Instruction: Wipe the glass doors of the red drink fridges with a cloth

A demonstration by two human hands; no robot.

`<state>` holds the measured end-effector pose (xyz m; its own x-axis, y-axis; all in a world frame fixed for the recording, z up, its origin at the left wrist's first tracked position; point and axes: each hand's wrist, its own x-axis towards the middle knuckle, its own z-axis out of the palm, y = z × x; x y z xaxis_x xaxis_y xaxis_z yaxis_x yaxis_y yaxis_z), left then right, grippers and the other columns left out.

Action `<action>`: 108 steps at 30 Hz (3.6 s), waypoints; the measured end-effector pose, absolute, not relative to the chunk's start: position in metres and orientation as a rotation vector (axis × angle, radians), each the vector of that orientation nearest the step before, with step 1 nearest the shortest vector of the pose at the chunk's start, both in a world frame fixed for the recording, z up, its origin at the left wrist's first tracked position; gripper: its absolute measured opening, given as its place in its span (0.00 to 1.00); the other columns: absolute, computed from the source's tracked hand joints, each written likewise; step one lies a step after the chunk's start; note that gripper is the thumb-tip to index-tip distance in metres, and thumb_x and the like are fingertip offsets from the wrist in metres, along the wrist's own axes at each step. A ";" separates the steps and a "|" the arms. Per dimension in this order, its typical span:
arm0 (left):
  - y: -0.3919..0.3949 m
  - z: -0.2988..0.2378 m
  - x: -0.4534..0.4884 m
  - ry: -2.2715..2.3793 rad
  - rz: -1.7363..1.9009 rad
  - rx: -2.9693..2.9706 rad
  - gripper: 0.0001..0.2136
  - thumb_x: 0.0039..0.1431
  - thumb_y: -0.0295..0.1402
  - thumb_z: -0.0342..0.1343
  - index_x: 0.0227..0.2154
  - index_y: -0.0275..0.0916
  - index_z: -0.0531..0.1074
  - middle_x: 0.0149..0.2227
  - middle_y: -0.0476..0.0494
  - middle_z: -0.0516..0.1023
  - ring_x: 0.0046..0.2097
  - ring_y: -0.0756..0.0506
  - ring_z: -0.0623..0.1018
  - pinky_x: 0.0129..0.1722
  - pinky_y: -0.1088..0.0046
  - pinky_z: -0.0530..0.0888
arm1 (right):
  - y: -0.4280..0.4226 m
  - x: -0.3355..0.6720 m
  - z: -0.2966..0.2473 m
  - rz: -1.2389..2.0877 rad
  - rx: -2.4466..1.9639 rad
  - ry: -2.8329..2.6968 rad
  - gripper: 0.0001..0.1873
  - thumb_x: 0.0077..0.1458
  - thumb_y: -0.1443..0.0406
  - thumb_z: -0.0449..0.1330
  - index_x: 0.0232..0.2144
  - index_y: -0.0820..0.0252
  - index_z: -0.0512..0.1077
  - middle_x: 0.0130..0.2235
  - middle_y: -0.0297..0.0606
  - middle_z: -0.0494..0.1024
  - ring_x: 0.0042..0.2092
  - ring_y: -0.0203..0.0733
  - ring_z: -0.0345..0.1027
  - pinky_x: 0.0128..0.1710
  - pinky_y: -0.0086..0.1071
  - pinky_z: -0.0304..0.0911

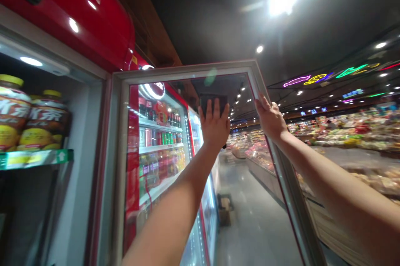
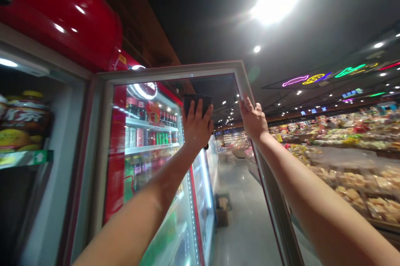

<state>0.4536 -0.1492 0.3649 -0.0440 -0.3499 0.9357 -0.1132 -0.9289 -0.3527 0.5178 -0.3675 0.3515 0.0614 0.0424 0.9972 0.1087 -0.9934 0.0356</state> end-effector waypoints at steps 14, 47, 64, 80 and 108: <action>-0.129 0.345 0.435 0.410 -2.168 -2.158 0.24 0.66 0.38 0.49 0.65 0.48 0.64 0.72 0.42 0.54 0.73 0.34 0.50 0.71 0.42 0.43 | -0.374 0.507 0.347 -2.162 -2.231 -0.162 0.33 0.62 0.73 0.45 0.67 0.56 0.59 0.72 0.47 0.53 0.63 0.65 0.60 0.47 0.58 0.72; -0.023 0.342 0.415 0.329 -2.037 -2.066 0.24 0.66 0.41 0.51 0.65 0.52 0.64 0.72 0.45 0.57 0.73 0.36 0.54 0.71 0.47 0.49 | -0.365 0.509 0.340 -2.229 -2.198 0.028 0.28 0.66 0.68 0.44 0.66 0.65 0.61 0.63 0.76 0.61 0.50 0.63 0.69 0.35 0.50 0.71; 0.014 0.353 0.409 0.075 -2.275 -2.041 0.26 0.65 0.41 0.52 0.66 0.50 0.63 0.71 0.43 0.58 0.72 0.33 0.55 0.69 0.42 0.52 | -0.367 0.524 0.338 -2.421 -2.067 0.027 0.27 0.66 0.68 0.46 0.64 0.65 0.65 0.61 0.75 0.64 0.49 0.65 0.73 0.33 0.51 0.74; 0.006 0.337 0.410 0.006 -2.342 -2.027 0.26 0.65 0.40 0.52 0.66 0.48 0.63 0.71 0.41 0.57 0.72 0.32 0.55 0.69 0.40 0.52 | -0.381 0.519 0.341 -2.667 -1.896 -0.579 0.29 0.65 0.72 0.49 0.67 0.60 0.59 0.62 0.48 0.72 0.58 0.51 0.71 0.65 0.53 0.58; 0.035 0.365 0.402 -0.140 -2.291 -2.103 0.26 0.68 0.41 0.47 0.67 0.45 0.61 0.71 0.38 0.56 0.72 0.30 0.53 0.68 0.37 0.50 | -0.380 0.516 0.337 -2.589 -1.961 -0.510 0.32 0.64 0.70 0.50 0.69 0.53 0.55 0.63 0.45 0.71 0.60 0.48 0.69 0.56 0.43 0.63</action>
<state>0.4016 0.0347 0.3653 -0.0873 0.0397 0.9954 0.0820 -0.9955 0.0469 0.5158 -0.3803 0.3372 -0.2815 0.2986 0.9119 0.0699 -0.9415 0.3298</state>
